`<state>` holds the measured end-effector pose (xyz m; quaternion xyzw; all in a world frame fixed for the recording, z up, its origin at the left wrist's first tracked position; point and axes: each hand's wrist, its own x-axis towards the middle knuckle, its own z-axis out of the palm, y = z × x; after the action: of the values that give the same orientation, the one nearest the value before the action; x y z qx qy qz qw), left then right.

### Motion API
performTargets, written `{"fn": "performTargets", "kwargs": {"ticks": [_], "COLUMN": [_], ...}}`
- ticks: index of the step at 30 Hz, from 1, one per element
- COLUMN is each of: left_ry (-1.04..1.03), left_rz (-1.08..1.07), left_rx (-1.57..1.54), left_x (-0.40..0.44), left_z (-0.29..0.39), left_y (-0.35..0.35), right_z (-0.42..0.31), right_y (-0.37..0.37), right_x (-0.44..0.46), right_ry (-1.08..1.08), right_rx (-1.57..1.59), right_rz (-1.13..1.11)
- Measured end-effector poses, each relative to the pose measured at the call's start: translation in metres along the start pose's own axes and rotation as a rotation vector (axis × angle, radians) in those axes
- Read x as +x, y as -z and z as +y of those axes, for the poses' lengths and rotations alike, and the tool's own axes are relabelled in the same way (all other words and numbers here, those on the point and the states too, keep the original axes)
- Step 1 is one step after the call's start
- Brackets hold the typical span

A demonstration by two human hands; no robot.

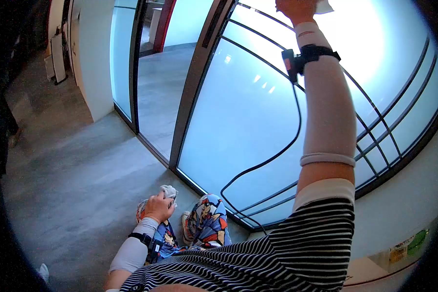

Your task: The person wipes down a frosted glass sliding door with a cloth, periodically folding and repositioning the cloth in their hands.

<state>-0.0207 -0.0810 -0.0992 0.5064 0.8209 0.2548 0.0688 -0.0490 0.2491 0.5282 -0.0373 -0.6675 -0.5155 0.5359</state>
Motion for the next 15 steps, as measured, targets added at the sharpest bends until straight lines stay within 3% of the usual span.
{"fn": "performTargets", "kwargs": {"ticks": [1, 2, 3, 4, 5, 7, 8, 10, 11, 12, 13, 15], "left_ry": [-0.001, -0.006, -0.012, -0.015, -0.011, -0.004, -0.005, 0.0, 0.007, 0.012, 0.007, 0.021], "left_rz": [-0.005, 0.002, 0.009, 0.002, 0.009, 0.012, 0.012, 0.017, 0.021, 0.025, 0.025, 0.079], "left_rx": [0.0, 0.011, 0.021, 0.021, 0.019, 0.023, 0.019, 0.023, 0.023, 0.023, 0.028, -0.008], "left_x": [0.0, 0.001, 0.0, 0.0, 0.0, -0.001, -0.001, -0.003, -0.003, -0.004, -0.004, -0.004], "left_z": [0.001, 0.0, 0.0, 0.002, 0.003, 0.004, 0.004, 0.004, 0.004, 0.006, 0.005, 0.001], "left_y": [-0.002, -0.005, -0.007, -0.004, -0.002, 0.003, 0.004, 0.008, 0.009, 0.01, 0.009, 0.002], "right_z": [-0.038, -0.031, -0.061, -0.065, -0.075, -0.134, -0.143, -0.172, -0.181, -0.189, -0.186, -0.176], "right_y": [0.052, 0.011, 0.041, 0.006, -0.021, 0.005, -0.002, 0.038, 0.043, 0.062, 0.07, 0.107], "right_x": [0.01, -0.013, -0.007, -0.043, -0.073, -0.106, -0.147, -0.182, -0.219, -0.251, -0.284, -0.339], "right_ry": [-0.161, -0.002, -0.252, 0.158, 0.193, 0.114, 0.245, 0.342, 0.414, 0.255, 0.461, 0.493], "right_rx": [0.202, 0.166, 0.371, -0.089, 0.021, -0.032, 0.111, 0.241, 0.173, 0.322, 0.234, 0.38], "right_rz": [-0.246, -0.07, -0.434, -0.222, -0.151, -0.516, -0.493, -0.708, -0.664, -0.696, -0.665, -0.679]}}
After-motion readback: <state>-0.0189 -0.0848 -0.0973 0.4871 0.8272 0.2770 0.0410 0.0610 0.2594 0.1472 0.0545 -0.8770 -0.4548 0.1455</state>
